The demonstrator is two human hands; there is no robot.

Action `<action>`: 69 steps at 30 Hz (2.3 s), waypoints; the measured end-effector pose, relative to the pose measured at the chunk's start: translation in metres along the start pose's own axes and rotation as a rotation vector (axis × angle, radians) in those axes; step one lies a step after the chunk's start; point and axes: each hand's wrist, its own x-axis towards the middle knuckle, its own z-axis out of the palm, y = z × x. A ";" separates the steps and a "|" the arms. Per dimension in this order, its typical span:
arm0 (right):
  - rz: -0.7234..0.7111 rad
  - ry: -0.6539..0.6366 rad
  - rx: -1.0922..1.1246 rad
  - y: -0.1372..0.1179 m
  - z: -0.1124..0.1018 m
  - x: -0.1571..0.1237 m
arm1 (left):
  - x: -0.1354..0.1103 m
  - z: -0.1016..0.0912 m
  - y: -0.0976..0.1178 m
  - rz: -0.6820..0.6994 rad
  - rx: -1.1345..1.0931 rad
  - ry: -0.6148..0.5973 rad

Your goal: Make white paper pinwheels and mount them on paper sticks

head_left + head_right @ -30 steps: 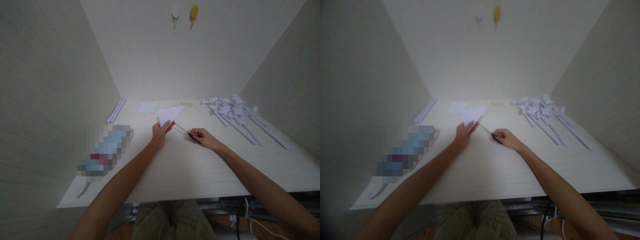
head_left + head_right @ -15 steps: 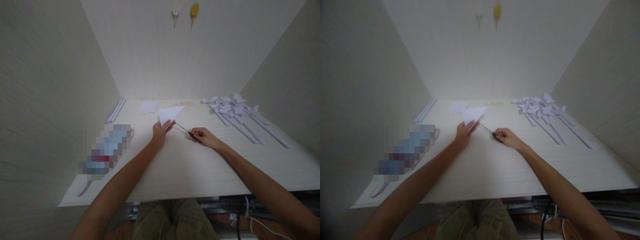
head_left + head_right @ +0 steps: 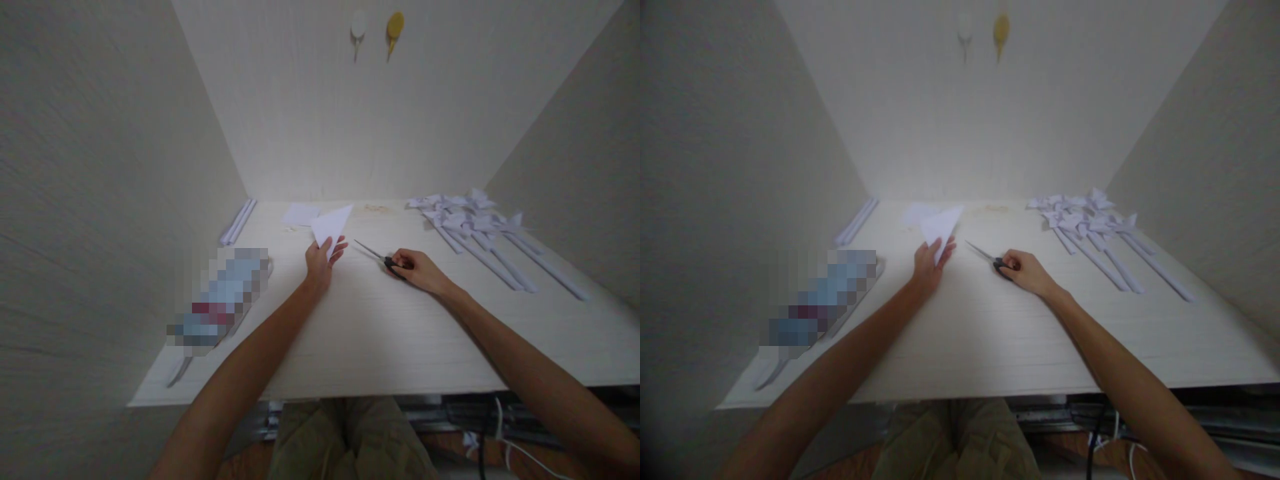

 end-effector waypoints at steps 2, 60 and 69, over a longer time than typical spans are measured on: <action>0.010 0.114 -0.170 0.007 -0.006 0.004 | 0.000 0.000 -0.001 0.007 0.024 -0.011; 0.243 0.006 1.283 -0.038 0.028 0.014 | -0.018 0.003 -0.011 0.302 0.636 -0.554; 0.197 0.004 1.356 -0.041 0.029 0.014 | -0.009 0.002 -0.011 0.144 0.551 -0.494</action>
